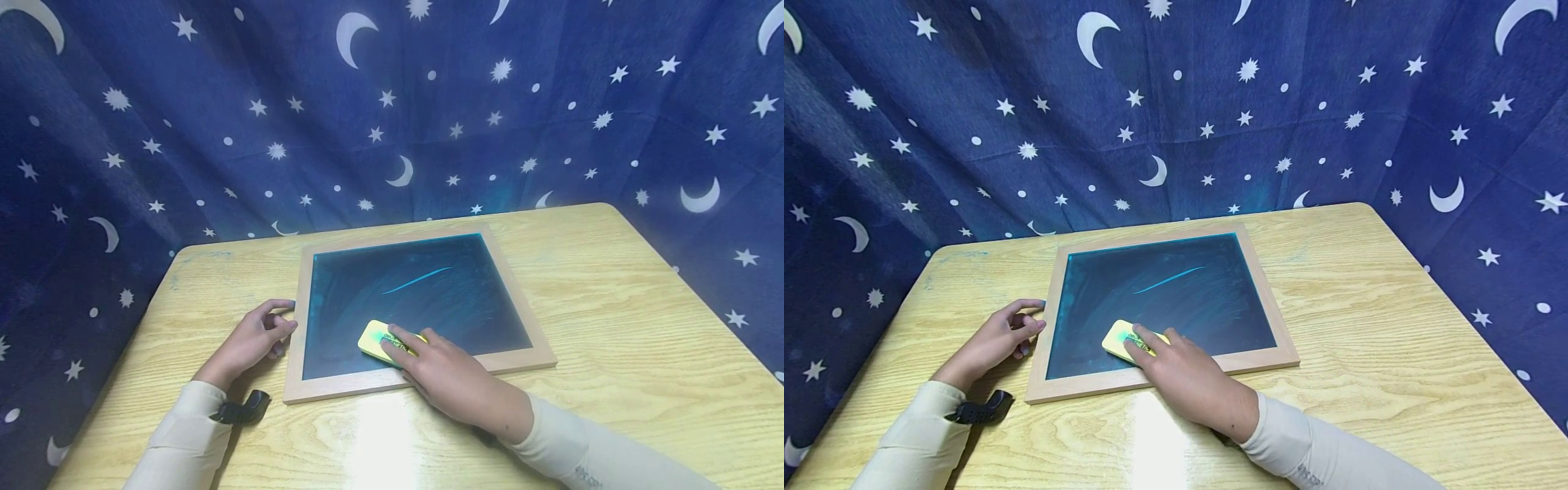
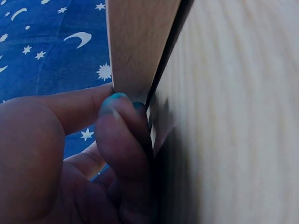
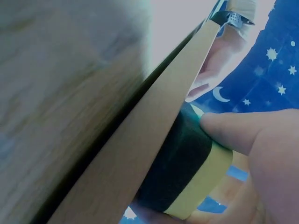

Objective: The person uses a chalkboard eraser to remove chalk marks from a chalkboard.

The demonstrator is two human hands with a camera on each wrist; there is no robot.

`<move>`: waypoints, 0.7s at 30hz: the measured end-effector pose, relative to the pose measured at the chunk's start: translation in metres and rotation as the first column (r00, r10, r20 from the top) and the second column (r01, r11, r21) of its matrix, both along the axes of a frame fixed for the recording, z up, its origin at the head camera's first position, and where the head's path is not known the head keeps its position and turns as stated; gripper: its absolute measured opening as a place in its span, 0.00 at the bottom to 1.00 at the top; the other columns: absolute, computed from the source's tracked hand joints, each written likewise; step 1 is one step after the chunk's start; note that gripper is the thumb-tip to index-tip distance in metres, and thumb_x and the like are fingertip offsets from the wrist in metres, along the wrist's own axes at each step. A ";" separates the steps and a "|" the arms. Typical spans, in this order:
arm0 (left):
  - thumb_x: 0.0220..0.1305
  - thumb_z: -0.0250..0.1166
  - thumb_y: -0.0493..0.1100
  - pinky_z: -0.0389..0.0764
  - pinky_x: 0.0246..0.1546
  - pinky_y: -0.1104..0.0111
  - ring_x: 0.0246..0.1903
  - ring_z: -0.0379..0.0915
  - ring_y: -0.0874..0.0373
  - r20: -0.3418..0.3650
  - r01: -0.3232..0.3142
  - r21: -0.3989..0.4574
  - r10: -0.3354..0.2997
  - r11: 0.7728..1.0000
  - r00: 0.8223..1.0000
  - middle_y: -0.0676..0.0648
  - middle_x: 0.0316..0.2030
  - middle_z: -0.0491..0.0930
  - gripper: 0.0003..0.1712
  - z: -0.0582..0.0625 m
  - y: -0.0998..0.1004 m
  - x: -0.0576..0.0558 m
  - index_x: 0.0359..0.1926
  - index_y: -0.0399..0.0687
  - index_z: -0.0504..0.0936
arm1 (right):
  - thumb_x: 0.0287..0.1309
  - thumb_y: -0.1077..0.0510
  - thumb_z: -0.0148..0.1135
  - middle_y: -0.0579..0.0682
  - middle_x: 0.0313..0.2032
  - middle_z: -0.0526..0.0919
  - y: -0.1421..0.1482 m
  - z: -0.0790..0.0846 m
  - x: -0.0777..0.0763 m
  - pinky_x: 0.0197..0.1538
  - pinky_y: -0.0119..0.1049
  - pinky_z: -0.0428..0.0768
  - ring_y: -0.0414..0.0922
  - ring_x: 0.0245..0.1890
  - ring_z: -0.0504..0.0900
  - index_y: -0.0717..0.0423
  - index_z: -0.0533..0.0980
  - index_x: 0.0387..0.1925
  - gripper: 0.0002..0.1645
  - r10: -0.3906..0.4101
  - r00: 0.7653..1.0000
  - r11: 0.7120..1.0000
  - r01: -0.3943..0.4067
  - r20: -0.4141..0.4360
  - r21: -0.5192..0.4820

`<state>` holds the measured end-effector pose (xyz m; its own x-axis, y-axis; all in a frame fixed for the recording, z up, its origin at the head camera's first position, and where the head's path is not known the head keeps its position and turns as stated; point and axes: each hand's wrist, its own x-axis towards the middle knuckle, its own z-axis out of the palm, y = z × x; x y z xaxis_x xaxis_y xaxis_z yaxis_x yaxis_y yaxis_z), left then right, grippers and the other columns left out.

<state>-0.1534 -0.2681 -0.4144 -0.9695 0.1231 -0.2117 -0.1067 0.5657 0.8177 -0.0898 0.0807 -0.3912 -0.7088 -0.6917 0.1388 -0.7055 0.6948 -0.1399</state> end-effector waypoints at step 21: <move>0.73 0.60 0.44 0.79 0.26 0.65 0.24 0.74 0.56 -0.007 0.009 -0.003 -0.009 1.000 1.000 0.44 0.35 0.79 0.30 -0.001 0.000 -0.001 0.70 0.39 0.64 | 0.68 0.59 0.61 0.58 0.70 0.69 0.030 0.004 -0.034 0.39 0.42 0.82 0.53 0.49 0.78 0.51 0.70 0.70 0.29 -0.114 0.993 0.992 0.114 -0.008 -0.051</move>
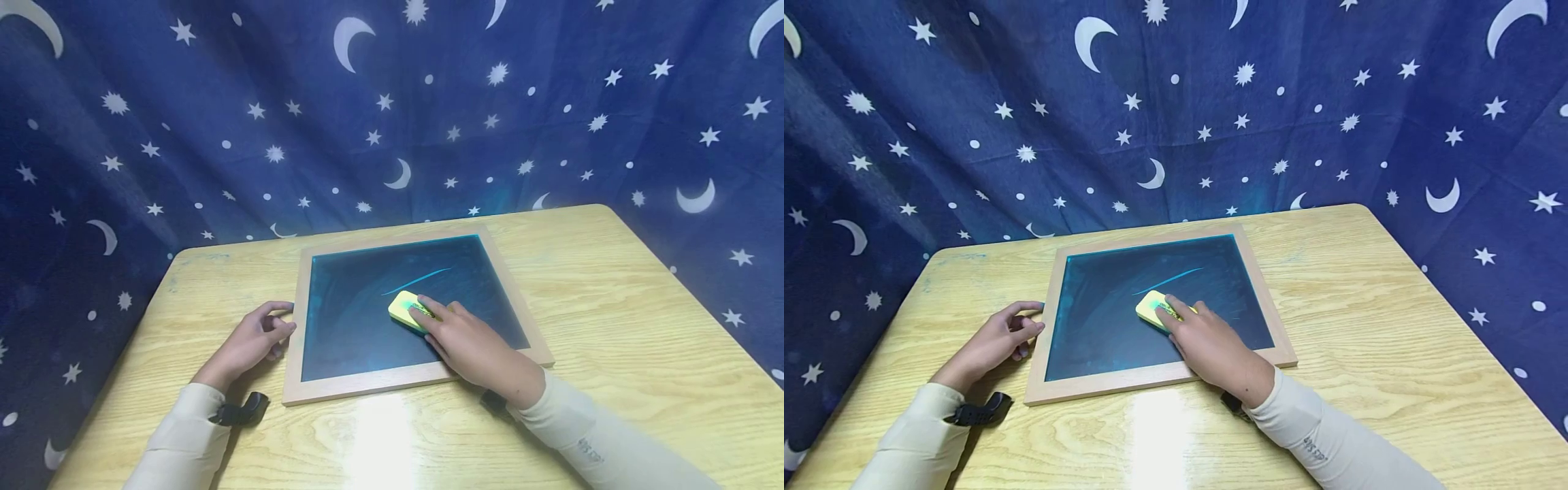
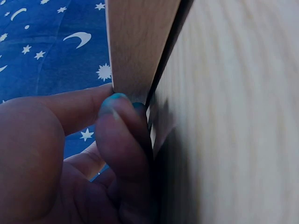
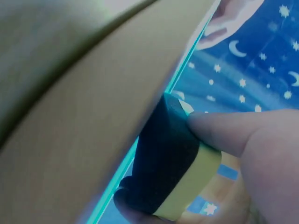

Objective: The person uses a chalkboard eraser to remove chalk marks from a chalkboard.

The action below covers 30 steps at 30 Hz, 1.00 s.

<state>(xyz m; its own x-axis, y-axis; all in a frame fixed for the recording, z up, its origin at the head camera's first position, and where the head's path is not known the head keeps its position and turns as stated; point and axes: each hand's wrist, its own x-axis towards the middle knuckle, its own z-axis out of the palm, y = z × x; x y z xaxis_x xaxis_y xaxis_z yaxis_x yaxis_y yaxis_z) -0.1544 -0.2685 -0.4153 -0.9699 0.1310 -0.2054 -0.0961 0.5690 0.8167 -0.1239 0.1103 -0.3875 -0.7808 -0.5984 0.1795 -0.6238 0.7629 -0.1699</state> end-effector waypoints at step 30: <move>0.71 0.62 0.44 0.78 0.25 0.66 0.23 0.73 0.57 0.002 -0.007 0.020 0.007 1.000 1.000 0.44 0.36 0.79 0.31 -0.003 -0.001 0.000 0.70 0.38 0.64 | 0.64 0.64 0.63 0.69 0.62 0.75 0.051 0.018 -0.051 0.54 0.59 0.79 0.66 0.52 0.82 0.63 0.72 0.66 0.28 -0.007 1.000 0.999 0.007 -0.007 0.032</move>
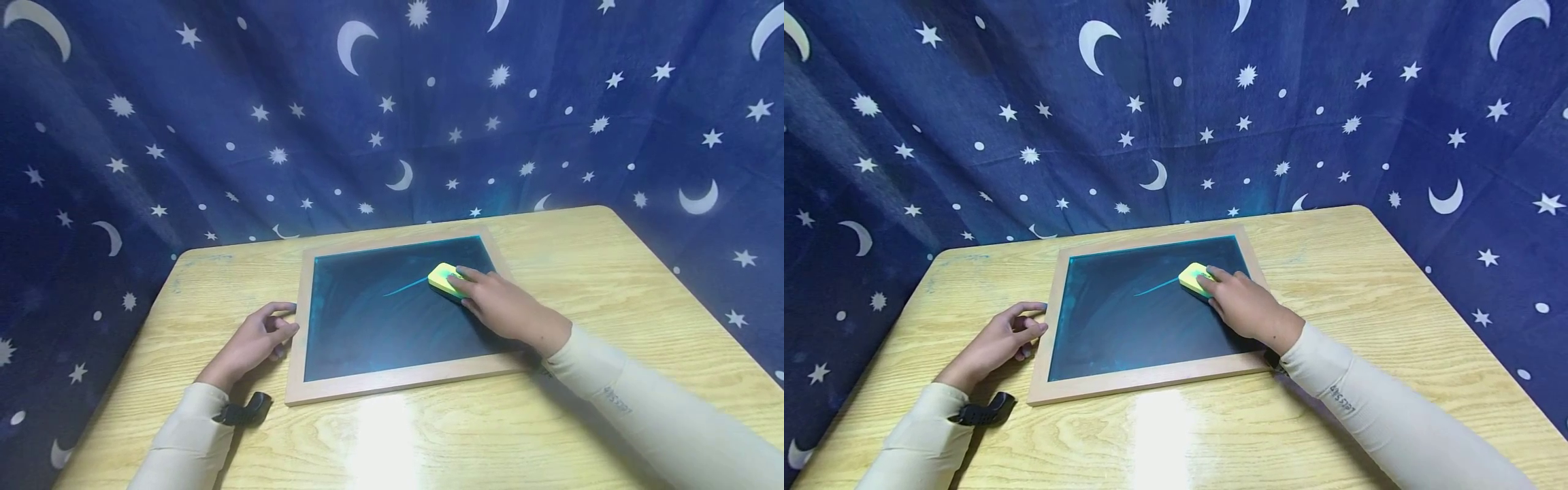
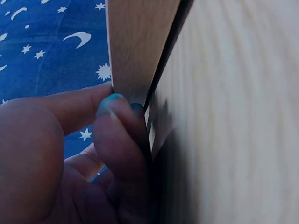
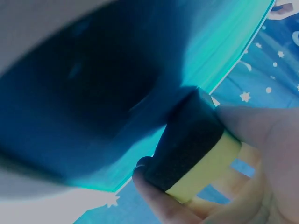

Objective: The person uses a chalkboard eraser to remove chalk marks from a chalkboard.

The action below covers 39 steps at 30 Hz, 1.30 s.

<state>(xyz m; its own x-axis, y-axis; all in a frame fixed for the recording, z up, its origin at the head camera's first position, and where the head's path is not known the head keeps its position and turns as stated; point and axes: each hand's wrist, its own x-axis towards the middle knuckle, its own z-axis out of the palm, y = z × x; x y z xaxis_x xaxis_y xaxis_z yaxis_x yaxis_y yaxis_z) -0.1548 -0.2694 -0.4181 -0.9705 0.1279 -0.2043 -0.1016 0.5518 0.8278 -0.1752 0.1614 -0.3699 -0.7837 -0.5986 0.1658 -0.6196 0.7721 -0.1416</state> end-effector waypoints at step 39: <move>0.72 0.61 0.44 0.78 0.26 0.67 0.23 0.71 0.57 0.027 -0.002 0.016 0.002 1.000 1.000 0.45 0.36 0.76 0.32 0.004 0.001 0.002 0.71 0.39 0.62 | 0.65 0.68 0.58 0.72 0.64 0.72 0.017 0.001 -0.020 0.56 0.62 0.77 0.71 0.50 0.80 0.65 0.71 0.65 0.26 -0.092 0.996 0.996 0.092 0.018 -0.015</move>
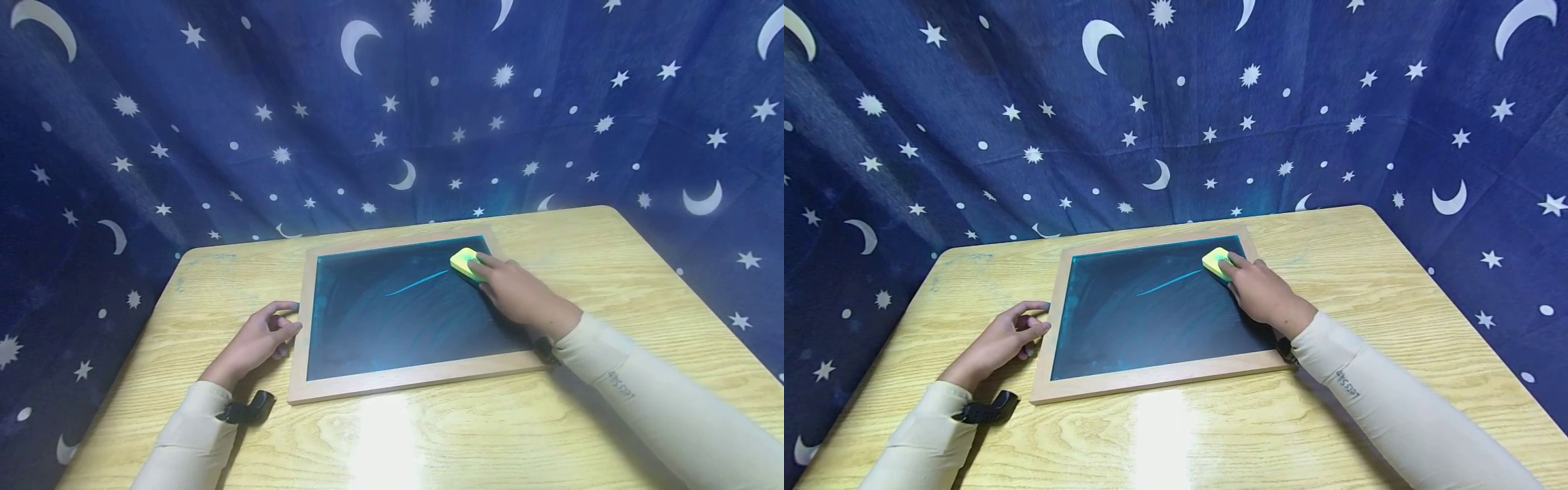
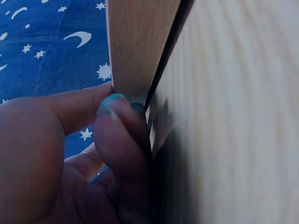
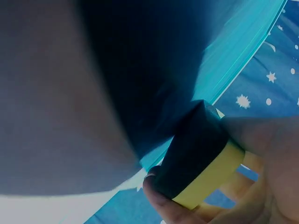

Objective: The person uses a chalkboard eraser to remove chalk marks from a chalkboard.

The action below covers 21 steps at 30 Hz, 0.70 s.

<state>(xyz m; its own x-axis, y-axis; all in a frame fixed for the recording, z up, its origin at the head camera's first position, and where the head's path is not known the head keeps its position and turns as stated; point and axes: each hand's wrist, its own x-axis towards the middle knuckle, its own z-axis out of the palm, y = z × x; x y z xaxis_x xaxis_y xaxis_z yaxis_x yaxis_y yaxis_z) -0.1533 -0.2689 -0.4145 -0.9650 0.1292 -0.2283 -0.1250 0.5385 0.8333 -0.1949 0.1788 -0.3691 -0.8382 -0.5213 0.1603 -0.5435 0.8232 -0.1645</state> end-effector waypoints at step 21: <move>0.72 0.61 0.43 0.78 0.26 0.66 0.23 0.72 0.56 -0.016 -0.006 -0.019 0.005 1.000 1.000 0.44 0.36 0.78 0.30 -0.002 0.000 0.000 0.70 0.39 0.63 | 0.67 0.61 0.62 0.62 0.67 0.72 -0.049 -0.002 0.042 0.51 0.50 0.82 0.59 0.48 0.82 0.57 0.71 0.68 0.29 0.161 0.987 0.986 -0.161 0.000 0.047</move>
<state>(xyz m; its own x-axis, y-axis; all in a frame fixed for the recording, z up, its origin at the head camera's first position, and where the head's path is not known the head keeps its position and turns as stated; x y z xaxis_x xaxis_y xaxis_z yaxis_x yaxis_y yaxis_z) -0.1534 -0.2692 -0.4165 -0.9693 0.1197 -0.2149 -0.1146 0.5536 0.8249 -0.1530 0.1302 -0.3714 -0.7423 -0.6562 0.1355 -0.6699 0.7317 -0.1260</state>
